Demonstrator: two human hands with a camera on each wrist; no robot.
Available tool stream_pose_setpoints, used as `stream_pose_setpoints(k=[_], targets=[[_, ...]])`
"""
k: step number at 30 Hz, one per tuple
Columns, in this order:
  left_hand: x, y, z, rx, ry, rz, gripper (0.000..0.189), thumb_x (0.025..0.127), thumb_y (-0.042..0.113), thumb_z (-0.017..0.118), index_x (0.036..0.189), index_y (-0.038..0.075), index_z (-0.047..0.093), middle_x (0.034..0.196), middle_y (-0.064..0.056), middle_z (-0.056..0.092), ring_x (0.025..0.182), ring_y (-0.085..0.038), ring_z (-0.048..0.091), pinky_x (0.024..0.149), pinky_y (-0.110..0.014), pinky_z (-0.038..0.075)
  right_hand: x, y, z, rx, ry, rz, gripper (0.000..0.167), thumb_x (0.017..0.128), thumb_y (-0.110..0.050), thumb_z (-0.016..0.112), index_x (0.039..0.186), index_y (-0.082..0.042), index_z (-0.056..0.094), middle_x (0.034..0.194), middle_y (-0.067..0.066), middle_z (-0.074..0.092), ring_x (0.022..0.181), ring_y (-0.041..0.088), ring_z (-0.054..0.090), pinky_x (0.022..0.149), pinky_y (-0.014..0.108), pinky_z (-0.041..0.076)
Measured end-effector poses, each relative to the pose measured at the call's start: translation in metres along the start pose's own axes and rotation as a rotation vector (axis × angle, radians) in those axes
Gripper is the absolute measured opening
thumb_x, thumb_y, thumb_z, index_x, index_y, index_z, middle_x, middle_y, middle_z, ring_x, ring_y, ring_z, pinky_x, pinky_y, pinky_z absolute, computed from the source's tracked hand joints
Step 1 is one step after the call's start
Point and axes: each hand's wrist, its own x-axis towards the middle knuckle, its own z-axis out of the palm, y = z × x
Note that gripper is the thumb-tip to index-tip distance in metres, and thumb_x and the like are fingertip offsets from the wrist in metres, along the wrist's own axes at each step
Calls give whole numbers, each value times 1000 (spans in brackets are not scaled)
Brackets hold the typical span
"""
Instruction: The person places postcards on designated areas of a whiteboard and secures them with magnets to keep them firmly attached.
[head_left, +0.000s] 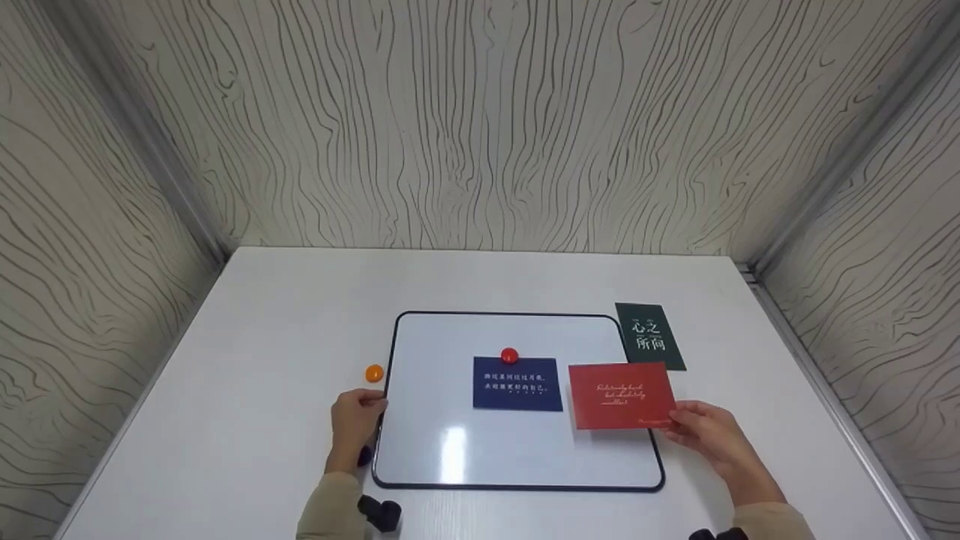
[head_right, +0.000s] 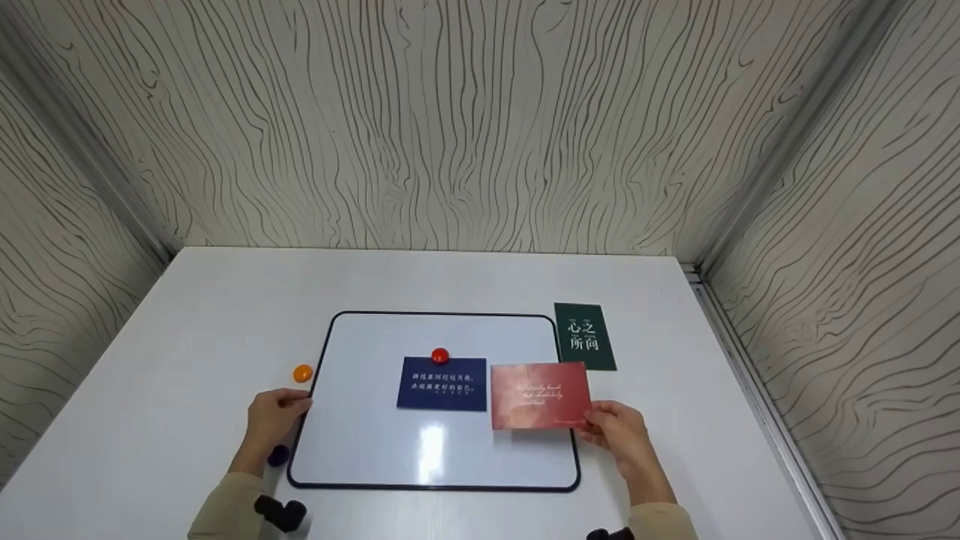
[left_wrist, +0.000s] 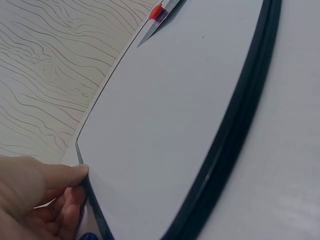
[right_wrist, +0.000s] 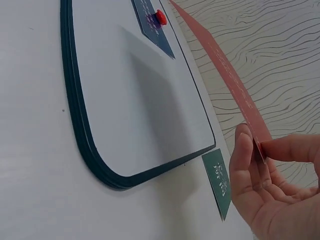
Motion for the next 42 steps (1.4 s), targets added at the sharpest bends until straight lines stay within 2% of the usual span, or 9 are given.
stream_pose_setpoints(k=[13, 20, 27, 42], targets=[[1, -2, 2, 1, -12, -23, 17, 86, 5, 65, 98, -6, 70, 91, -21, 72, 75, -18, 65, 69, -31, 56, -4, -6, 29, 4, -40, 4, 35, 95, -13, 56, 123, 9, 51, 96, 2, 68, 85, 12, 65, 79, 25, 59], [1, -1, 1, -5, -16, -37, 18, 87, 6, 65, 100, -6, 70, 92, -21, 72, 76, -18, 65, 70, -30, 56, -6, -9, 35, 18, -58, -12, 33, 95, -12, 56, 121, 8, 53, 93, 1, 69, 85, 12, 66, 79, 26, 59], [1, 0, 1, 16, -1, -18, 17, 86, 5, 65, 98, -6, 70, 91, -21, 72, 76, -19, 66, 68, -29, 55, -5, -9, 41, 26, -80, -35, 31, 95, -10, 56, 119, 9, 53, 92, 2, 68, 84, 12, 66, 78, 26, 59], [0, 0, 0, 0, -21, -40, 18, 87, 5, 65, 100, -6, 70, 92, -21, 71, 77, -18, 65, 69, -29, 54, -3, -11, 61, 19, -96, -23, 27, 94, -10, 57, 115, 6, 56, 94, 4, 68, 84, 13, 66, 79, 28, 59]])
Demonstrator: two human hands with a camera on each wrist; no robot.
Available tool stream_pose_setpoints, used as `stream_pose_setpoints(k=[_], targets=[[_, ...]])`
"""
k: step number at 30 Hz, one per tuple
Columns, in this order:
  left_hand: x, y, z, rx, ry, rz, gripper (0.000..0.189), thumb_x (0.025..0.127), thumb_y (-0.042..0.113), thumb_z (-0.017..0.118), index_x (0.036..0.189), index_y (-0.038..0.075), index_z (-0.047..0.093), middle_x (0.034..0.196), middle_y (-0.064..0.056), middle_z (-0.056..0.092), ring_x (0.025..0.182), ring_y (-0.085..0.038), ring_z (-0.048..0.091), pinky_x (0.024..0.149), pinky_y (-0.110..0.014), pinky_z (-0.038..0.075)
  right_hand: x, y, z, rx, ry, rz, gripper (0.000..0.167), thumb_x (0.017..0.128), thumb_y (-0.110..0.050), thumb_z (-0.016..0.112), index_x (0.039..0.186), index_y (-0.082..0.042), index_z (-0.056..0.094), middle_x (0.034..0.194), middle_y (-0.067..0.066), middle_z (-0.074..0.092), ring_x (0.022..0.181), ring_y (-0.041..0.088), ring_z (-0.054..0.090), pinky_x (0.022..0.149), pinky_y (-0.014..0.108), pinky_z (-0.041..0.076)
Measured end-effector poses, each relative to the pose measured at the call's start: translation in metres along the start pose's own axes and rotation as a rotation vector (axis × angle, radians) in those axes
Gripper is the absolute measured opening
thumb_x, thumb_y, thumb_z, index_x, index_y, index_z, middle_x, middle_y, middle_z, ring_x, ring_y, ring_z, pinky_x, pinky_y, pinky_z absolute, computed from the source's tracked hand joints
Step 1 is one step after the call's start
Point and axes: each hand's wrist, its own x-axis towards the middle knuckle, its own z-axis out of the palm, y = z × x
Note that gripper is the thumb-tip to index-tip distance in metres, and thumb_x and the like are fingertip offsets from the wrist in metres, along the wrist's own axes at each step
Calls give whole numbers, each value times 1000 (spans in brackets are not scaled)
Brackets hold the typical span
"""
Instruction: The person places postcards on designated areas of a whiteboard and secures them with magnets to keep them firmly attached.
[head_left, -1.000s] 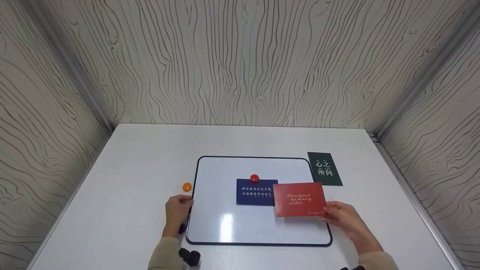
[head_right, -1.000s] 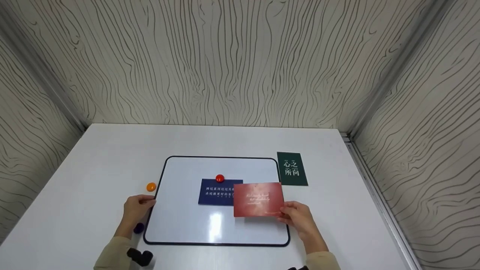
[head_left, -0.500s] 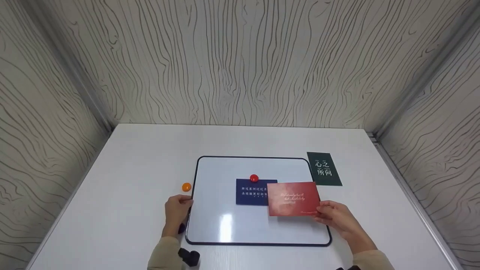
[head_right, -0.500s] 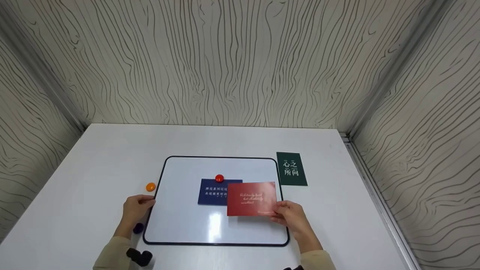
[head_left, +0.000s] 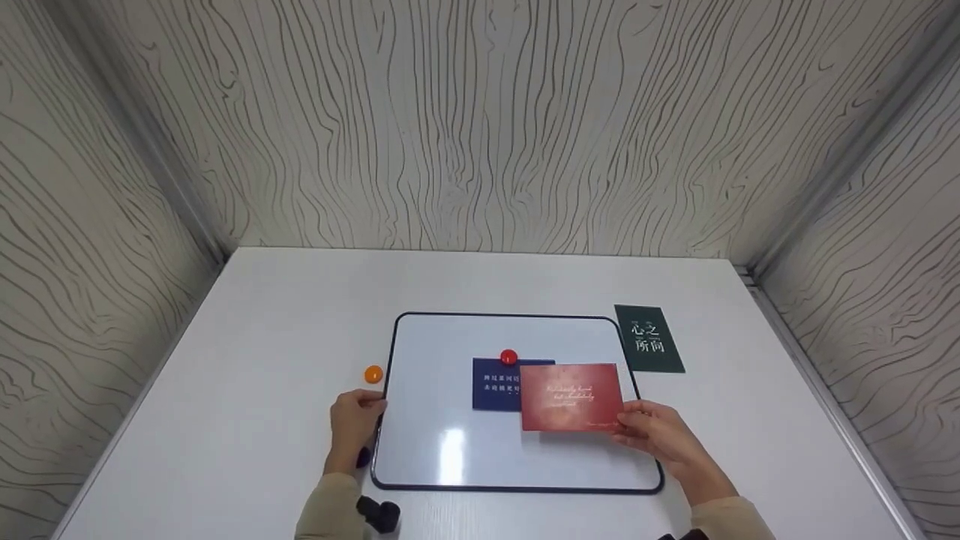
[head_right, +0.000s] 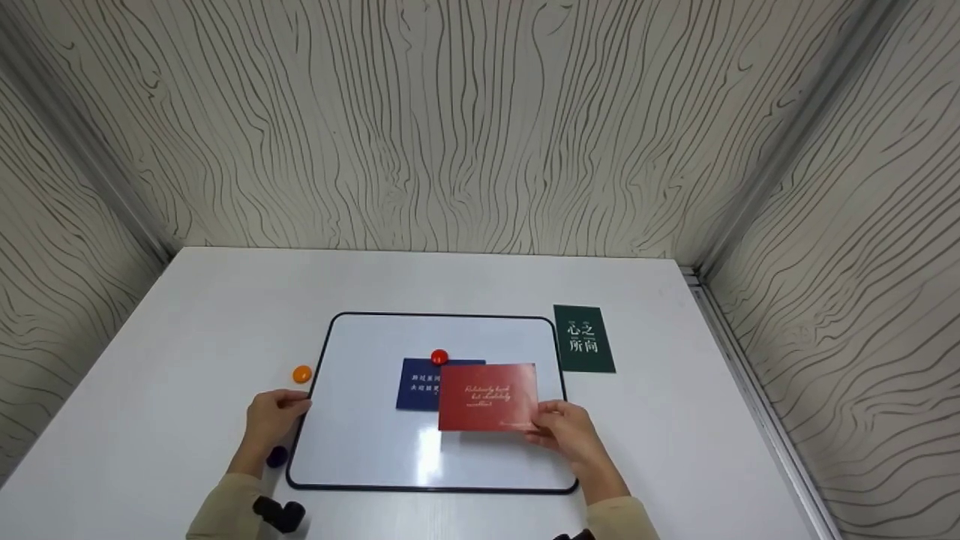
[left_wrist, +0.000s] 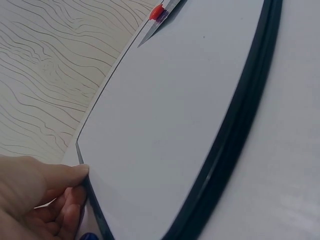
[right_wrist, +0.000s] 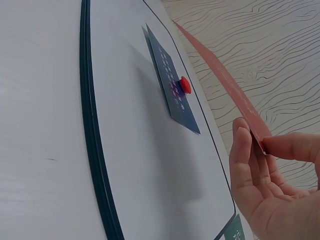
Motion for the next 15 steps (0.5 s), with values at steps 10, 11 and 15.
stream_pose_setpoints(k=[10, 11, 15], targets=[[-1, 1, 0, -2, 3, 11, 18, 87, 5, 65, 100, -6, 70, 92, -21, 71, 76, -18, 64, 68, -28, 55, -1, 5, -4, -11, -78, -5, 25, 93, -8, 57, 113, 7, 56, 90, 1, 67, 82, 11, 66, 77, 24, 59], [-1, 1, 0, -3, 6, 13, 18, 87, 5, 65, 99, -6, 70, 92, -21, 72, 76, -18, 65, 68, -28, 54, -2, 6, -5, -11, -80, -5, 25, 93, -8, 57, 113, 7, 56, 90, 2, 67, 81, 11, 67, 77, 24, 59], [0, 0, 1, 0, 16, 19, 17, 86, 4, 65, 98, -7, 70, 91, -21, 72, 75, -18, 65, 67, -27, 54, -2, 11, -10, -23, -63, 6, 26, 92, -7, 57, 113, 7, 56, 89, 3, 67, 80, 11, 67, 75, 25, 59]])
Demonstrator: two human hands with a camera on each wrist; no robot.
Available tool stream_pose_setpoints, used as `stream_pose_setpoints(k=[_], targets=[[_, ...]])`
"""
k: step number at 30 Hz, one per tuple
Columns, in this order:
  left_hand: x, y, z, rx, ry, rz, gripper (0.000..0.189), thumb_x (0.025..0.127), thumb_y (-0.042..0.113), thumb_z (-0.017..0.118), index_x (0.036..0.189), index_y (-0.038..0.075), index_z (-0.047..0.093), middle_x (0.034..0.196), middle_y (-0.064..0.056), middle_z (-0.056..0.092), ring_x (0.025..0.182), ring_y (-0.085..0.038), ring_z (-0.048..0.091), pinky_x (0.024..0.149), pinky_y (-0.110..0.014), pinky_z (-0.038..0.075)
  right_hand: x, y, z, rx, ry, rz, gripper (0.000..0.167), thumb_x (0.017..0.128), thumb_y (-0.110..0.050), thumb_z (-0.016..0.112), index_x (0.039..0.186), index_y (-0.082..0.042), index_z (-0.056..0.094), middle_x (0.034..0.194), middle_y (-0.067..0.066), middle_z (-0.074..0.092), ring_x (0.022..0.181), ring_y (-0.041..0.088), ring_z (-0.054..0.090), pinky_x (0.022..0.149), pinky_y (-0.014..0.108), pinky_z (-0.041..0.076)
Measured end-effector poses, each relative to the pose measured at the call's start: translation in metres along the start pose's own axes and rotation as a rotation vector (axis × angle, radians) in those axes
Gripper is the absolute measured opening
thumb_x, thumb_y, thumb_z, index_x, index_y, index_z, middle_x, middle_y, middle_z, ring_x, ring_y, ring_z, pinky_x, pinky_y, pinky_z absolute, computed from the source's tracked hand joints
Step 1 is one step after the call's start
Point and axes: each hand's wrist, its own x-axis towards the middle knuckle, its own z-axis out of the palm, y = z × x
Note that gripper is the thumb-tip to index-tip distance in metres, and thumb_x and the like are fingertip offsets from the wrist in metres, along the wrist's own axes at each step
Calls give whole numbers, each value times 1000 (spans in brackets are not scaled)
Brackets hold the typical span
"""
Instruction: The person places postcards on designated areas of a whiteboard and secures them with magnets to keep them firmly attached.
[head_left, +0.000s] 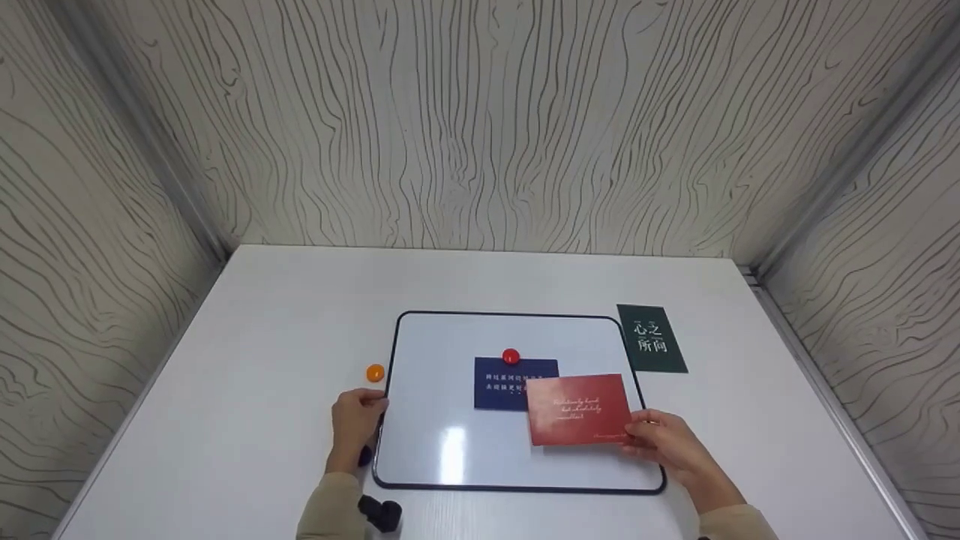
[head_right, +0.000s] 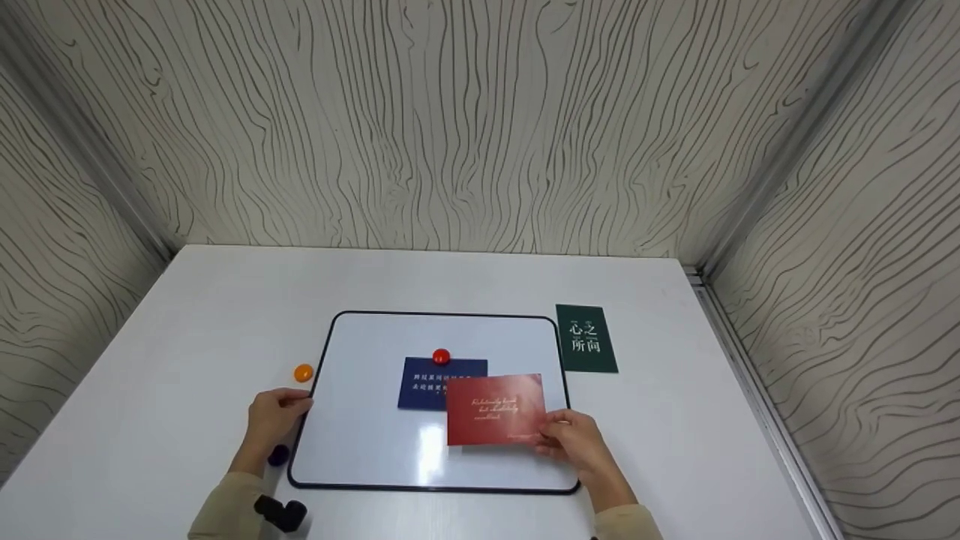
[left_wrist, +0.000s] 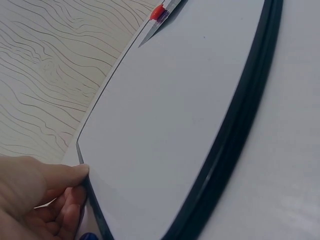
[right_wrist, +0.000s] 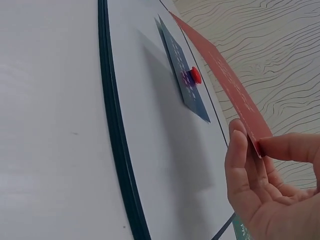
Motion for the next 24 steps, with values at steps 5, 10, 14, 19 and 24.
stream_pose_setpoints(k=[5, 10, 14, 19, 24], targets=[[0, -1, 1, -6, -5, -6, 17, 87, 5, 65, 98, -6, 70, 92, -21, 72, 76, -18, 65, 69, -30, 56, -2, 8, -8, -4, -2, 38, 20, 90, -6, 58, 108, 4, 59, 87, 2, 68, 78, 10, 68, 75, 25, 59], [-1, 0, 0, -22, -12, -28, 17, 88, 6, 64, 99, -5, 70, 93, -21, 72, 77, -18, 65, 72, -31, 57, -5, 15, -16, 20, -25, 71, 11, 90, -3, 57, 99, 1, 60, 82, 1, 68, 75, 10, 68, 73, 25, 59], [0, 0, 0, -17, -19, -40, 17, 89, 7, 64, 101, -5, 70, 95, -21, 71, 78, -19, 65, 74, -32, 57, -6, 20, -21, 6, -2, 110, 12, 89, -2, 57, 99, 2, 61, 81, 2, 69, 73, 11, 67, 72, 25, 59], [0, -1, 1, -5, -25, -40, 18, 89, 7, 63, 102, -4, 69, 96, -21, 71, 80, -19, 66, 76, -33, 58, -6, 26, -26, -29, 31, 157, 15, 89, -4, 57, 101, 4, 61, 79, 3, 70, 72, 12, 67, 70, 25, 59], [1, -2, 1, 0, -21, -29, 18, 88, 7, 64, 101, -5, 70, 95, -21, 71, 78, -19, 65, 73, -31, 57, -7, 28, -29, -146, 82, 178, 14, 90, -10, 59, 97, 2, 62, 77, 3, 71, 70, 13, 66, 64, 24, 57]])
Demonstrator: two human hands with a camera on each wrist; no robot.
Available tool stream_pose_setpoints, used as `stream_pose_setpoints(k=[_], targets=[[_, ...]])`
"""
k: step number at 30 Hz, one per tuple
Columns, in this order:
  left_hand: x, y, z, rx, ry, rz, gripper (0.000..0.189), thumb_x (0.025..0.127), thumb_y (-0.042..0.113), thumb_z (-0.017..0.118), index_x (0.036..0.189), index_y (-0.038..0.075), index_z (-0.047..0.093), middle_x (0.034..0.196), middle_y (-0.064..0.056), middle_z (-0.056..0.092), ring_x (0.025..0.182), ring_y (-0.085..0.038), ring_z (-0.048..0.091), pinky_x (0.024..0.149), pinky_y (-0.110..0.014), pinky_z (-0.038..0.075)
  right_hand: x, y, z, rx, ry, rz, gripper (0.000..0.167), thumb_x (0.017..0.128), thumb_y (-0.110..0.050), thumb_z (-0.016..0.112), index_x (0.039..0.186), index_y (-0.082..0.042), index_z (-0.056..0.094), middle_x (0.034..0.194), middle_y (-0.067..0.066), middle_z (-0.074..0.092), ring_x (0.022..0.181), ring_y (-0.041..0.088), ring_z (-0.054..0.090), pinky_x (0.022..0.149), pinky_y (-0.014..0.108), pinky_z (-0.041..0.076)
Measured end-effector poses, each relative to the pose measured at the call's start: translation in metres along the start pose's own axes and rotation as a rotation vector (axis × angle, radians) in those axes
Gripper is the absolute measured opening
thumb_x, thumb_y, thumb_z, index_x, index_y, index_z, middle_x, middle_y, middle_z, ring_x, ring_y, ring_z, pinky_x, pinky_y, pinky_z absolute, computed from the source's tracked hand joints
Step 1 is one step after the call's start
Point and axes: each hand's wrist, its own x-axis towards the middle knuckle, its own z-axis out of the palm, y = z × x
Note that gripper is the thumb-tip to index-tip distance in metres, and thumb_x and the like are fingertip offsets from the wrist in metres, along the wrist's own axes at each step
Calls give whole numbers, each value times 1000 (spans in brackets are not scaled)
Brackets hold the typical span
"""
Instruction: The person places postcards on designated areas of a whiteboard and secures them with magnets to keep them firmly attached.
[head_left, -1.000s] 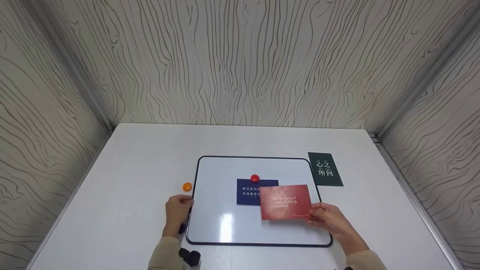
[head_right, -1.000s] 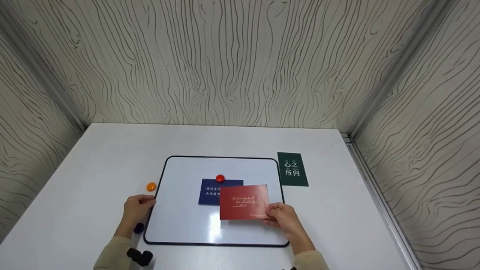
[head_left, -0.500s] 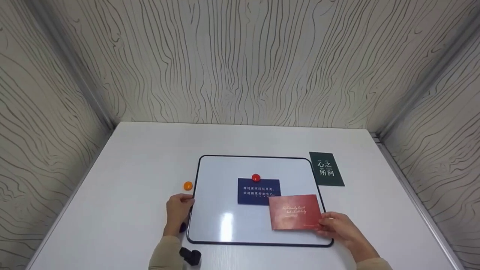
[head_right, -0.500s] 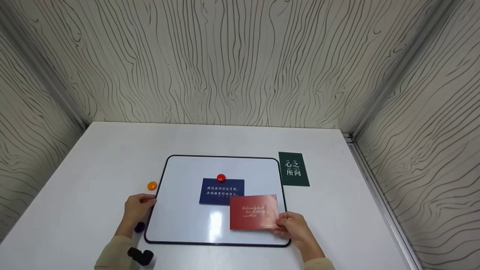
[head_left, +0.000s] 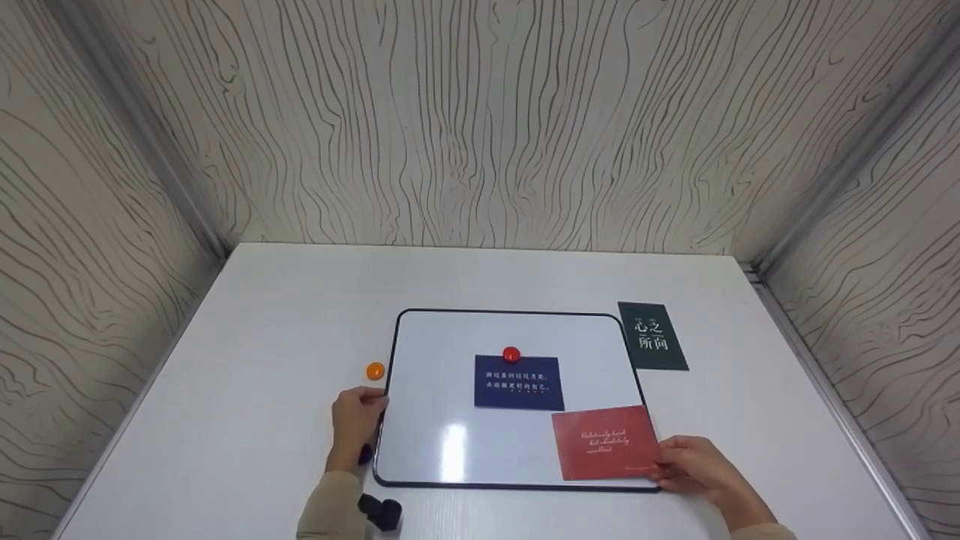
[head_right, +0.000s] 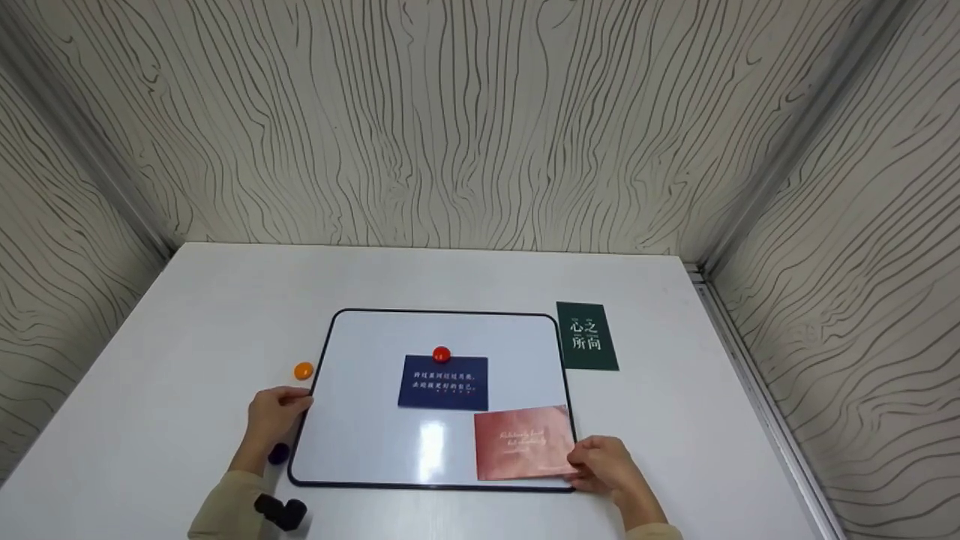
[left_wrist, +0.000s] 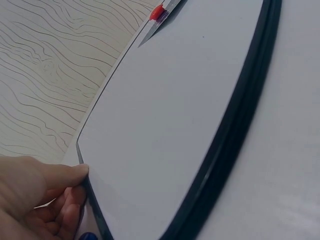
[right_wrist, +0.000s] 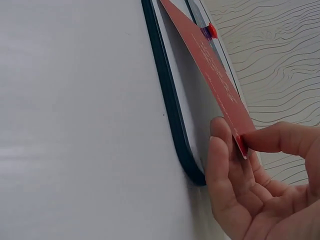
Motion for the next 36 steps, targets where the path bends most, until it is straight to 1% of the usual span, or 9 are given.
stream_pose_setpoints(k=[4, 8, 16, 24, 29, 36], targets=[[0, 1, -1, 6, 8, 25, 17, 87, 6, 65, 99, -5, 70, 92, -20, 72, 77, -18, 65, 71, -30, 55, 1, 0, -1, -93, 66, 23, 13, 88, -15, 64, 89, -2, 66, 73, 2, 67, 65, 12, 61, 60, 21, 53], [0, 1, -2, 5, 11, 27, 17, 87, 5, 65, 99, -5, 70, 91, -20, 72, 77, -18, 65, 70, -30, 55, 2, -2, -1, -135, 100, 41, 14, 87, -16, 67, 89, -2, 67, 69, 1, 63, 59, 11, 57, 57, 20, 50], [-1, 3, -3, -4, 0, 12, 17, 88, 5, 64, 100, -6, 69, 93, -21, 71, 78, -18, 64, 71, -30, 55, 1, -3, 1, -187, 131, 34, 15, 84, -12, 68, 90, 1, 67, 68, 1, 63, 56, 10, 56, 55, 20, 48], [-1, 3, -2, -4, 0, 8, 18, 87, 6, 64, 100, -6, 69, 94, -21, 71, 79, -19, 65, 72, -31, 56, 1, -5, 3, -243, 154, 22, 14, 81, -12, 70, 85, 1, 67, 65, 1, 64, 54, 10, 56, 53, 20, 47], [-1, 3, -2, -3, 3, 10, 18, 87, 5, 64, 100, -6, 69, 93, -21, 71, 78, -19, 66, 72, -31, 56, 0, -7, 5, -268, 159, 24, 16, 79, -13, 72, 83, 1, 66, 65, 2, 65, 54, 10, 56, 54, 21, 47], [-2, 3, -1, 15, 27, 35, 16, 86, 5, 66, 97, -5, 71, 89, -20, 72, 74, -18, 64, 67, -28, 54, 1, -5, 7, -308, 172, 1, 15, 78, -14, 73, 77, 0, 66, 62, 2, 64, 53, 10, 56, 53, 20, 47]])
